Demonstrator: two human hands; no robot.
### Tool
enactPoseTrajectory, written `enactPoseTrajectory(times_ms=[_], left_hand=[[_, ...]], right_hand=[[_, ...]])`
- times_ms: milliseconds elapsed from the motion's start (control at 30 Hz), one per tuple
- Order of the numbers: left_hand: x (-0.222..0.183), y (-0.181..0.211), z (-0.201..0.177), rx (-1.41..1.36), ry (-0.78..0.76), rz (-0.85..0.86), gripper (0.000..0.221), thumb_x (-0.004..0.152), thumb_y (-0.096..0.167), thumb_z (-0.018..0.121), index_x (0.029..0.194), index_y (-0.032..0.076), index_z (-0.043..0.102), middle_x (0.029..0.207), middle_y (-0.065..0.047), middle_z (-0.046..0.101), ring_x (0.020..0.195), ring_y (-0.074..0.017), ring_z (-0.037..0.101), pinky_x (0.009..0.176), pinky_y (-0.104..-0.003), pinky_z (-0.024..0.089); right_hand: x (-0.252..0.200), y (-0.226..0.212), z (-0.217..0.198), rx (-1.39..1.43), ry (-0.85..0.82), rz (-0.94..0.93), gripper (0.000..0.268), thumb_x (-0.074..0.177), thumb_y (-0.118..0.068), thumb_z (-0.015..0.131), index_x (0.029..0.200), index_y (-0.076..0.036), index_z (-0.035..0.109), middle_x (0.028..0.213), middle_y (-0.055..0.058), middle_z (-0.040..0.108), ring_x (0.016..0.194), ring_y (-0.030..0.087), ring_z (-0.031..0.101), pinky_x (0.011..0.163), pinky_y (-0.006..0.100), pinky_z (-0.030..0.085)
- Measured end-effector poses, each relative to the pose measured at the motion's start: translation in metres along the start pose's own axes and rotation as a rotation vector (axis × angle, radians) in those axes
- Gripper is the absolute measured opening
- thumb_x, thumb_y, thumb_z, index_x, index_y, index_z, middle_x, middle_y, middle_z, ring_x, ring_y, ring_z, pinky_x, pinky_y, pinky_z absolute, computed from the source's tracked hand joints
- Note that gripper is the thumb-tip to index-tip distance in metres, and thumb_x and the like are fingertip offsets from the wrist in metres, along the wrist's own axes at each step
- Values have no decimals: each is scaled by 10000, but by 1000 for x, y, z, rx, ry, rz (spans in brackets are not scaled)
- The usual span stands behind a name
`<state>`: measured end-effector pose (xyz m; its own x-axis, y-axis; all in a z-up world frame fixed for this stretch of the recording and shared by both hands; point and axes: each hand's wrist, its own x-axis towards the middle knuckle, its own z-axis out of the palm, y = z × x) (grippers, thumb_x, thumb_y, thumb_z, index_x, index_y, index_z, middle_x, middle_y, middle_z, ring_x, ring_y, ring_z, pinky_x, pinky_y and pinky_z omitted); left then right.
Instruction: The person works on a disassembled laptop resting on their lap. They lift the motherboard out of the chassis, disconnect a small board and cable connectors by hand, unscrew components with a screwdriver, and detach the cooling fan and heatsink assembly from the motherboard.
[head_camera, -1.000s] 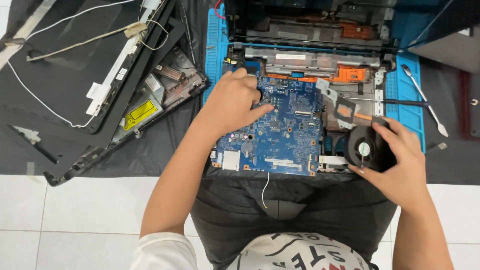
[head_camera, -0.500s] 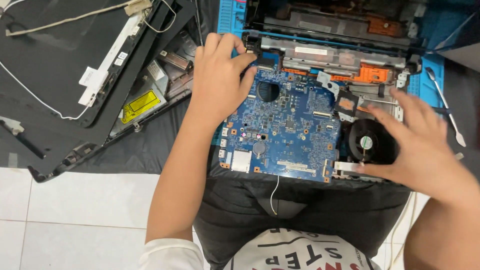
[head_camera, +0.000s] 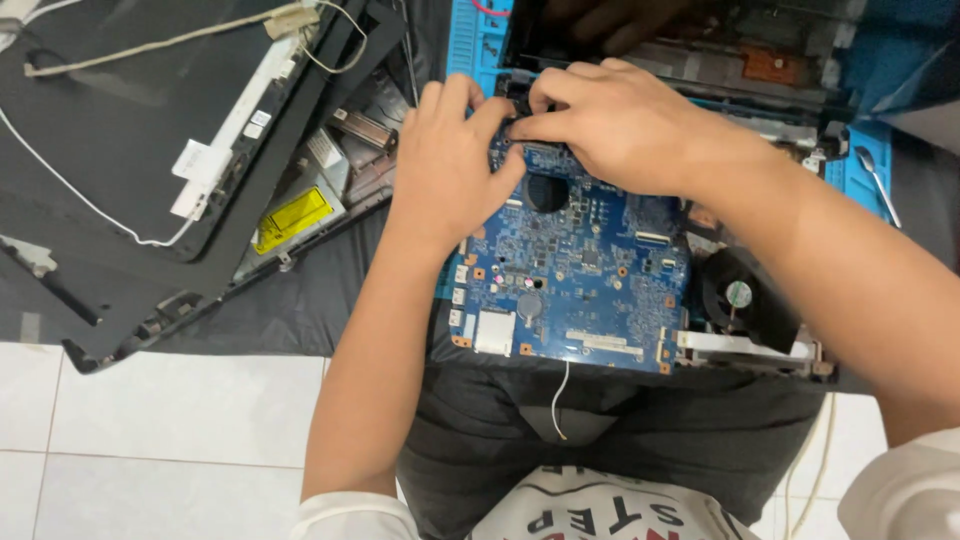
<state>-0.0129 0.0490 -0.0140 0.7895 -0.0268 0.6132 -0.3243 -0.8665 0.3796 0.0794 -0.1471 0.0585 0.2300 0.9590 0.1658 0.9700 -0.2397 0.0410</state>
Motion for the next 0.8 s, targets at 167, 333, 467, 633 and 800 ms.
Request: enactPoseTrajectory(times_ms=[167,333,467,633,800], left_hand=[[-4,0,0,-15,-15,-39,274,836,263,775,1050,109,702,1039,-83,534,1013,-298,549,795,-448,452],[-6,-6,7,-50,-1,-7,283,862,263,775,1082,99,705,1067,-84,526,1033,-284,547,840,-439,467],[-5,-5,3,-29,30,-22,255,841,274,787,1039,123,731,1052,-70,526,1022,-277,547,828,-440,465],[-6,-6,4,-2,64,6,219,798,253,788,961,118,730,1050,-72,525,1030,-285,520,792,-440,439],[-8,-10,10,-17,89,-14,224,798,244,783,976,113,746,1072,-70,535,1045,-287,518,781,-443,433]], right_hand=[[11,-1,-2,7,-96,8,291,862,-97,716,1147,-143,742,1095,57,644,1066,283,634,888,428,529],[17,-1,2,-52,-104,41,209,901,-100,700,1107,-75,732,1044,88,653,1045,312,654,859,427,541],[12,1,17,9,23,108,287,922,-42,655,1203,-28,710,1078,138,677,1014,344,672,859,433,552],[25,-15,23,169,0,410,218,962,-140,717,1152,-48,770,937,167,736,855,358,713,777,443,557],[25,-2,51,408,133,565,209,930,-169,823,1000,8,734,864,143,749,789,258,739,714,367,576]])
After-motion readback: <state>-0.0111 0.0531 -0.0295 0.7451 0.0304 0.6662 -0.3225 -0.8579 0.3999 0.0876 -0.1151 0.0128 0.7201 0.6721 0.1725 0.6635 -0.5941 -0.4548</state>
